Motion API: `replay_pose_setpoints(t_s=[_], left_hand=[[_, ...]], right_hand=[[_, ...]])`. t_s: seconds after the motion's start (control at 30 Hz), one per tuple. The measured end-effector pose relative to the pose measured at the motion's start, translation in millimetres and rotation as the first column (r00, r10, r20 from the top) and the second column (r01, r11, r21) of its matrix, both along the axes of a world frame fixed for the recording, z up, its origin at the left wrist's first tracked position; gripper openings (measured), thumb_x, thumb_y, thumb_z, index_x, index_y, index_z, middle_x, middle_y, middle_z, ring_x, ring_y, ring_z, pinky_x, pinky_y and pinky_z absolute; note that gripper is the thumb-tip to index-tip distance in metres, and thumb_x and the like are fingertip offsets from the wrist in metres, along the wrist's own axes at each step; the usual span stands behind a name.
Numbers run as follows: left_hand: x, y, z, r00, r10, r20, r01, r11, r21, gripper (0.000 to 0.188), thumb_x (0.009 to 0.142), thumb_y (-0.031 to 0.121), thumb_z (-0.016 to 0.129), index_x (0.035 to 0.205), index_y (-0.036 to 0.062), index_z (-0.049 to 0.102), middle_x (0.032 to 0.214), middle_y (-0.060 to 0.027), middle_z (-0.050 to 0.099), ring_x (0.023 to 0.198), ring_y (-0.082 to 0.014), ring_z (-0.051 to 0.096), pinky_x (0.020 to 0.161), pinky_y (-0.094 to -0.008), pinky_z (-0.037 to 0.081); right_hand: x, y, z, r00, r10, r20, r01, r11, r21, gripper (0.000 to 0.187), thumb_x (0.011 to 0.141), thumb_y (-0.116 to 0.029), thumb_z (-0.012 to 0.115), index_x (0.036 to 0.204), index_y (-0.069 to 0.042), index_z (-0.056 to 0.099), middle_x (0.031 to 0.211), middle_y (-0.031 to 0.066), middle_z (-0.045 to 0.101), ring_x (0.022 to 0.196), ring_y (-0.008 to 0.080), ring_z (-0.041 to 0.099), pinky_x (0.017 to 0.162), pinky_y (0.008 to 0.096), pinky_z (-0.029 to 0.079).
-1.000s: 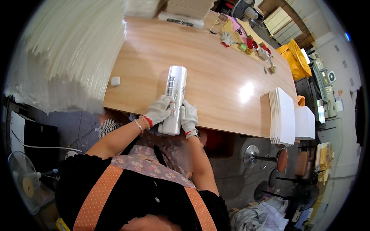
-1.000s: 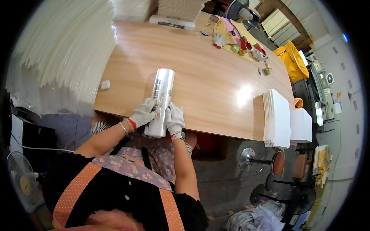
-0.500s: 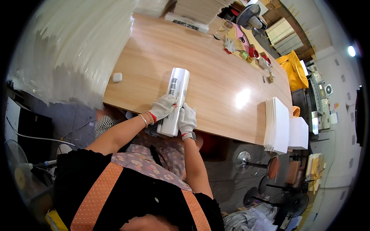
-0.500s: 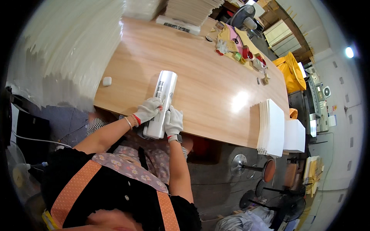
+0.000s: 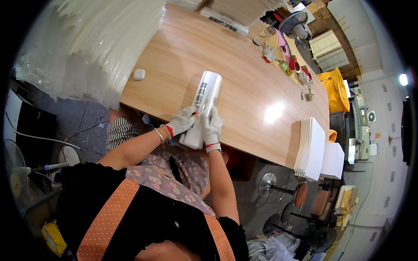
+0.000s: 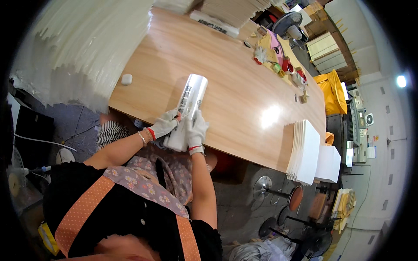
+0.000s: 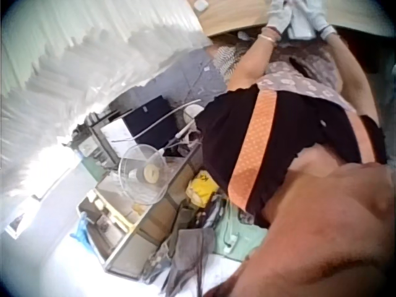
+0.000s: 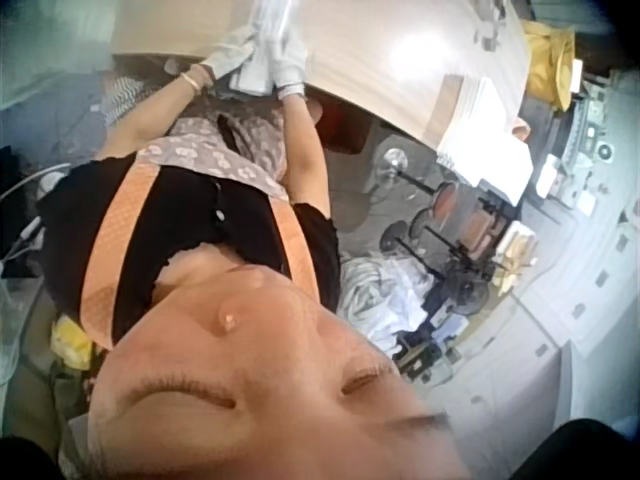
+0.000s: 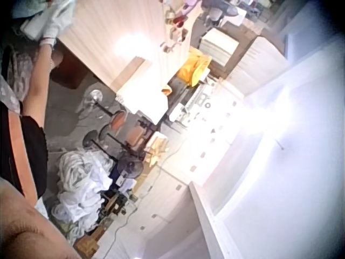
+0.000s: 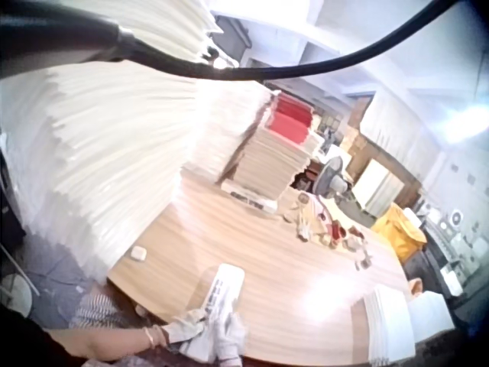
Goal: The person repeatedly picks up stacks of white paper and places them into clear plastic packaging bags. They fold the top of the bags over the paper to seal them and then stack the packaged units on the table.
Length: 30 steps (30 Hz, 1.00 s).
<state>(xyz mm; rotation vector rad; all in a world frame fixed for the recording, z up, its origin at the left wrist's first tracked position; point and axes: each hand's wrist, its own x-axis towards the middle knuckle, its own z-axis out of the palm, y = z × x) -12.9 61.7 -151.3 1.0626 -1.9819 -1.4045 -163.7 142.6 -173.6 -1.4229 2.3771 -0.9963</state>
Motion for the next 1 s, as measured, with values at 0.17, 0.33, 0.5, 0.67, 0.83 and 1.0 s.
replay_pose_setpoints(t_s=[0.17, 0.33, 0.5, 0.67, 0.83, 1.0], left_hand=[[4, -15, -12, 0.972, 0.215, 0.096, -0.235, 0.912, 0.336, 0.020, 0.090, 0.027, 0.049, 0.099, 0.0110, 0.056, 0.089, -0.0154, 0.063, 0.086, -0.0300, 0.061, 0.076, -0.0391, 0.047], [8, -1, 12, 0.988, 0.100, 0.118, -0.112, 0.989, 0.101, 0.026, 0.084, 0.027, 0.060, 0.094, 0.0064, 0.049, 0.087, -0.0165, 0.059, 0.082, -0.0350, 0.058, 0.075, -0.0429, 0.044], [15, -6, -4, 0.971, -0.079, 0.227, 0.112, 0.984, -0.136, 0.024, 0.086, 0.026, 0.054, 0.096, 0.0056, 0.050, 0.093, -0.0178, 0.059, 0.086, -0.0372, 0.058, 0.077, -0.0452, 0.045], [14, -6, 22, 0.907, -0.131, 0.401, 0.207, 0.966, -0.154, 0.023, 0.087, 0.026, 0.049, 0.092, 0.0038, 0.054, 0.097, -0.0203, 0.061, 0.092, -0.0389, 0.059, 0.077, -0.0465, 0.046], [7, -2, 30, 0.821, -0.044, 0.569, 0.114, 0.990, -0.088, 0.027, 0.087, 0.027, 0.048, 0.096, 0.0024, 0.054, 0.091, -0.0233, 0.064, 0.086, -0.0406, 0.062, 0.073, -0.0493, 0.049], [15, -9, 33, 0.758, -0.256, 0.600, 0.393, 0.913, -0.107, 0.030, 0.088, 0.030, 0.047, 0.101, 0.0055, 0.059, 0.089, -0.0203, 0.066, 0.083, -0.0364, 0.065, 0.069, -0.0480, 0.051]], right_hand=[[23, -5, 7, 0.994, 0.103, -0.035, -0.101, 0.993, 0.060, 0.079, 0.083, -0.050, 0.058, 0.140, -0.002, 0.032, 0.143, 0.0223, 0.033, 0.134, 0.0346, 0.028, 0.112, 0.0463, 0.015], [21, -7, 2, 0.997, 0.078, -0.017, -0.077, 0.996, 0.050, 0.075, 0.085, -0.047, 0.056, 0.140, -0.001, 0.032, 0.141, 0.0229, 0.036, 0.132, 0.0343, 0.031, 0.110, 0.0451, 0.017], [20, -11, -1, 0.996, 0.092, 0.015, -0.092, 0.995, 0.046, 0.068, 0.090, -0.042, 0.050, 0.140, 0.000, 0.032, 0.140, 0.0227, 0.038, 0.132, 0.0347, 0.033, 0.109, 0.0471, 0.018], [17, -10, -5, 0.997, 0.079, 0.002, -0.079, 0.995, 0.063, 0.066, 0.092, -0.043, 0.046, 0.141, -0.002, 0.031, 0.142, 0.0218, 0.036, 0.132, 0.0347, 0.032, 0.109, 0.0494, 0.016], [22, -11, 4, 0.998, 0.057, 0.029, -0.059, 0.996, 0.074, 0.065, 0.092, -0.043, 0.046, 0.140, -0.002, 0.032, 0.142, 0.0214, 0.037, 0.133, 0.0343, 0.032, 0.110, 0.0490, 0.016], [20, -14, 16, 0.995, 0.080, 0.059, -0.086, 0.990, 0.115, 0.065, 0.093, -0.043, 0.044, 0.140, 0.000, 0.031, 0.139, 0.0216, 0.040, 0.131, 0.0341, 0.034, 0.108, 0.0464, 0.021]])
